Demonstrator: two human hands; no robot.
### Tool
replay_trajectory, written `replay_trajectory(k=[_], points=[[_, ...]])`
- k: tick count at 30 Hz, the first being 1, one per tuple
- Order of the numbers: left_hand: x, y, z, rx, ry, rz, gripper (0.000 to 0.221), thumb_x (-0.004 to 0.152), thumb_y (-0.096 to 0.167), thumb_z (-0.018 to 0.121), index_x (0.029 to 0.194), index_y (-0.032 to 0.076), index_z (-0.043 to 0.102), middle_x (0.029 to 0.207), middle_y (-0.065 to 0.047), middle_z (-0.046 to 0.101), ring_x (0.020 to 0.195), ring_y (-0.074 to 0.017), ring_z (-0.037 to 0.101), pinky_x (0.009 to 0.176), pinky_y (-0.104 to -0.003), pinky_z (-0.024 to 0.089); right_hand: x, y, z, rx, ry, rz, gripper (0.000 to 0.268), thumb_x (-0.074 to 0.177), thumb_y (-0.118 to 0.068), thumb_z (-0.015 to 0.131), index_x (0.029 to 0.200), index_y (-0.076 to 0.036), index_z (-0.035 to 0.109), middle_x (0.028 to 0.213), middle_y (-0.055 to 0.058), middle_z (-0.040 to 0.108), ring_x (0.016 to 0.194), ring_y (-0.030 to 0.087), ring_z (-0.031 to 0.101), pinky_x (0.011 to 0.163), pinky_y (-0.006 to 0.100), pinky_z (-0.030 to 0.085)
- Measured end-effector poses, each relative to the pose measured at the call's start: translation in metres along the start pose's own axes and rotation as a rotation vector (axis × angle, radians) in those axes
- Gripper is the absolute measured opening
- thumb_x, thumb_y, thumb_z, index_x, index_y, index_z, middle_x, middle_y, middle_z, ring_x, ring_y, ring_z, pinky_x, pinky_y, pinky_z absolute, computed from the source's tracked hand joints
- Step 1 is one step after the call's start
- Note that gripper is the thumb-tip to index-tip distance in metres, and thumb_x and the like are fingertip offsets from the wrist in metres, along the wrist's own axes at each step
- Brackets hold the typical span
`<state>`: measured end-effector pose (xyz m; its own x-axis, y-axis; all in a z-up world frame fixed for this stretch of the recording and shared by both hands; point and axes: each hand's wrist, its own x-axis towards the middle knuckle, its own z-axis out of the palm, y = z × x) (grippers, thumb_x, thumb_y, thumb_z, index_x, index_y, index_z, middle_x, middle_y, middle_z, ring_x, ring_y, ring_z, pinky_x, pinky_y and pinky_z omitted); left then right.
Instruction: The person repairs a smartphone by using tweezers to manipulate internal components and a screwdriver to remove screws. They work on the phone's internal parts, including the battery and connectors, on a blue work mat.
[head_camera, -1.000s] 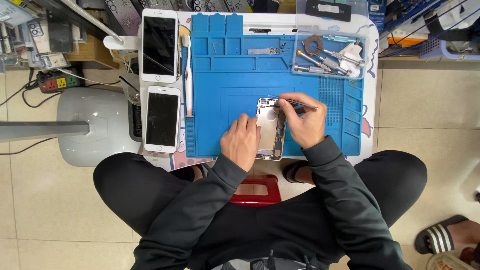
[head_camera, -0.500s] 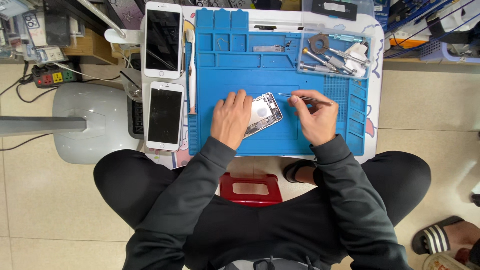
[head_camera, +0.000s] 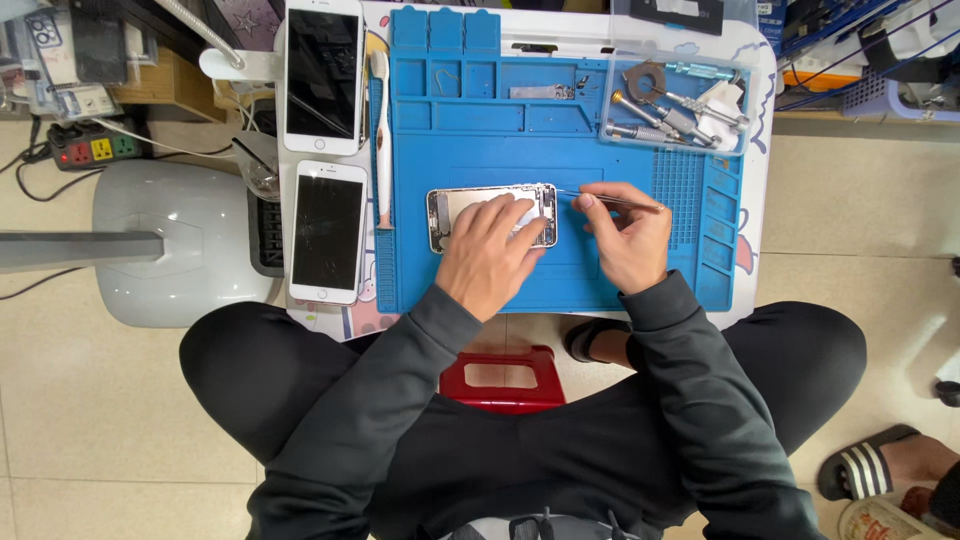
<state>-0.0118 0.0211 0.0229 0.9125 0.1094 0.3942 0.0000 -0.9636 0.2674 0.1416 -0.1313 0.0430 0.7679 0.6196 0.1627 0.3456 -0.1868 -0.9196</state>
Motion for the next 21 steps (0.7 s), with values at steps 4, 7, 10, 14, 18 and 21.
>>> replay_trajectory(k=[4, 7, 10, 14, 18, 21], points=[[-0.006, 0.003, 0.005, 0.06, -0.042, -0.03, 0.041, 0.101, 0.041, 0.07, 0.131, 0.013, 0.066, 0.139, -0.012, 0.056, 0.136, -0.0321, 0.052, 0.111, -0.049, 0.041, 0.002, 0.005, 0.006, -0.007, -0.012, 0.039, 0.01, 0.104, -0.004, 0.071, 0.11, 0.002, 0.077, 0.097, 0.021, 0.079, 0.094, 0.032, 0.078, 0.066, 0.038, 0.066], [-0.009, 0.008, 0.008, 0.092, -0.106, -0.016, 0.049, 0.102, 0.043, 0.069, 0.137, 0.009, 0.062, 0.142, -0.014, 0.055, 0.137, -0.0309, 0.051, 0.112, -0.048, 0.041, 0.001, 0.009, 0.008, -0.003, 0.0, 0.041, 0.01, 0.105, -0.003, 0.071, 0.111, 0.003, 0.076, 0.097, 0.022, 0.078, 0.094, 0.033, 0.078, 0.066, 0.039, 0.066], [-0.01, 0.011, 0.011, 0.079, -0.145, -0.028, 0.049, 0.104, 0.041, 0.066, 0.138, 0.005, 0.061, 0.143, -0.013, 0.054, 0.136, -0.0313, 0.051, 0.109, -0.047, 0.045, 0.004, 0.002, 0.009, 0.019, -0.011, 0.062, 0.009, 0.104, -0.004, 0.072, 0.11, 0.002, 0.076, 0.097, 0.021, 0.079, 0.096, 0.031, 0.078, 0.067, 0.038, 0.066], [-0.008, 0.012, 0.011, 0.081, -0.167, -0.047, 0.051, 0.103, 0.04, 0.065, 0.14, 0.006, 0.06, 0.143, -0.012, 0.053, 0.136, -0.0302, 0.049, 0.108, -0.046, 0.044, 0.007, -0.001, 0.005, -0.035, -0.043, 0.016, 0.009, 0.105, 0.0, 0.071, 0.111, 0.001, 0.077, 0.095, 0.022, 0.078, 0.094, 0.035, 0.077, 0.065, 0.04, 0.066], [-0.002, 0.012, 0.005, 0.109, -0.166, -0.061, 0.061, 0.1, 0.041, 0.066, 0.15, 0.007, 0.053, 0.147, -0.013, 0.049, 0.133, -0.0278, 0.048, 0.102, -0.042, 0.043, 0.009, -0.006, 0.005, -0.036, -0.053, -0.006, 0.007, 0.104, 0.001, 0.072, 0.108, 0.0, 0.078, 0.093, 0.019, 0.078, 0.091, 0.032, 0.077, 0.065, 0.038, 0.066], [0.002, 0.011, 0.002, 0.116, -0.177, -0.066, 0.069, 0.097, 0.044, 0.067, 0.153, 0.007, 0.05, 0.148, -0.014, 0.047, 0.132, -0.0266, 0.047, 0.099, -0.04, 0.043, 0.008, -0.005, 0.004, -0.042, -0.059, -0.006, 0.007, 0.105, 0.001, 0.072, 0.109, -0.001, 0.078, 0.092, 0.019, 0.078, 0.09, 0.032, 0.077, 0.064, 0.038, 0.066]])
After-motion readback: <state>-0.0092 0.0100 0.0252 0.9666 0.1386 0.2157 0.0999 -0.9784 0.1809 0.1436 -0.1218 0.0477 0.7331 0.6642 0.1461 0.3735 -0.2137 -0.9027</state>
